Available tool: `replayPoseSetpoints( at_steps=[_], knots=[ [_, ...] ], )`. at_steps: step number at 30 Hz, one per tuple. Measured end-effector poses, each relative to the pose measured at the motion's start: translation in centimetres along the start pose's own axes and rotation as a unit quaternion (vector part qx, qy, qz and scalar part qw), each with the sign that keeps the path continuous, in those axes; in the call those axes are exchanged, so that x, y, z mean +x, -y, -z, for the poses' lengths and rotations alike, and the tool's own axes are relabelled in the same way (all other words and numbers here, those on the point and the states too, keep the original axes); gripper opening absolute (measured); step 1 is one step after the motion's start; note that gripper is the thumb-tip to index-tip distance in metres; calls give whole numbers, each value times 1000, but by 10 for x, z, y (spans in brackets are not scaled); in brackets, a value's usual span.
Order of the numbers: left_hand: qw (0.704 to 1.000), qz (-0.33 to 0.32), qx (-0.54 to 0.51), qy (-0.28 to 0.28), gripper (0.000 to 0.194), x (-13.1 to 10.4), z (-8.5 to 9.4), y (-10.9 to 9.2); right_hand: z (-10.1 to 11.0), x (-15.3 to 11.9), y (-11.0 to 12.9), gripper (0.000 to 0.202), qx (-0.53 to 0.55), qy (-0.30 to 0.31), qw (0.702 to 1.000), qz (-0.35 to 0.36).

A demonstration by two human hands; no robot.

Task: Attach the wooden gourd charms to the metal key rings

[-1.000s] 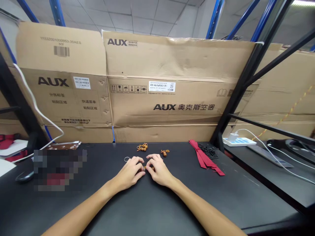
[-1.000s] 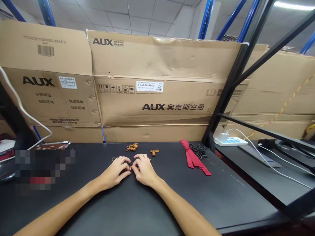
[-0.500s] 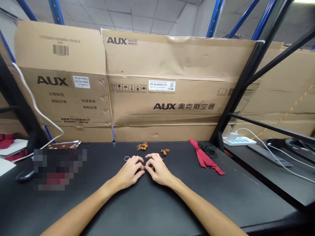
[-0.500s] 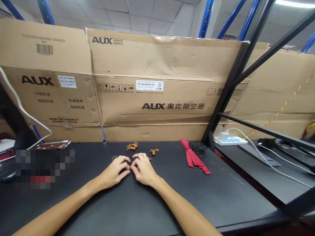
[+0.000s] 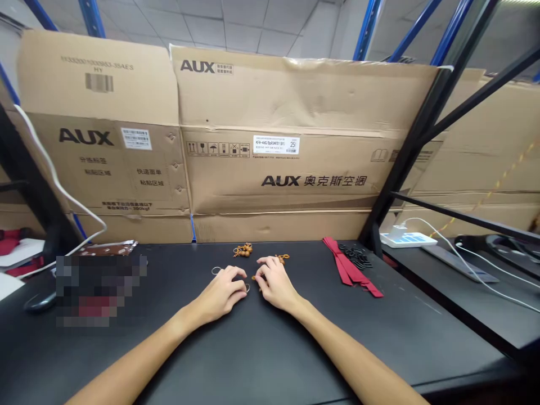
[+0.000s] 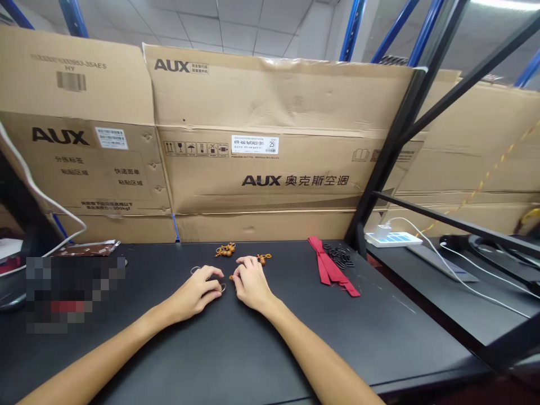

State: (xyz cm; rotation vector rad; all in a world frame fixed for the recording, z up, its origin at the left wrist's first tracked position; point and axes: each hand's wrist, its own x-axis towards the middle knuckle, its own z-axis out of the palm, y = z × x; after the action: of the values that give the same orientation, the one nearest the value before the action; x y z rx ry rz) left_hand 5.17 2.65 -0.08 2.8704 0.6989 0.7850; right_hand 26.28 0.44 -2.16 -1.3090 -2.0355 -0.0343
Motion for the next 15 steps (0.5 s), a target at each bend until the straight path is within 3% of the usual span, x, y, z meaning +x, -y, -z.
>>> replayPoseSetpoints(
  at_steps=[9,15],
  knots=[
    [983,71,166,-26,15,-2,1,30,4,6,-21,7,-119,-11,993,26],
    [978,124,165,-32,18,-1,0,44,10,7,-15,24,-119,-4,993,-2]
  ],
)
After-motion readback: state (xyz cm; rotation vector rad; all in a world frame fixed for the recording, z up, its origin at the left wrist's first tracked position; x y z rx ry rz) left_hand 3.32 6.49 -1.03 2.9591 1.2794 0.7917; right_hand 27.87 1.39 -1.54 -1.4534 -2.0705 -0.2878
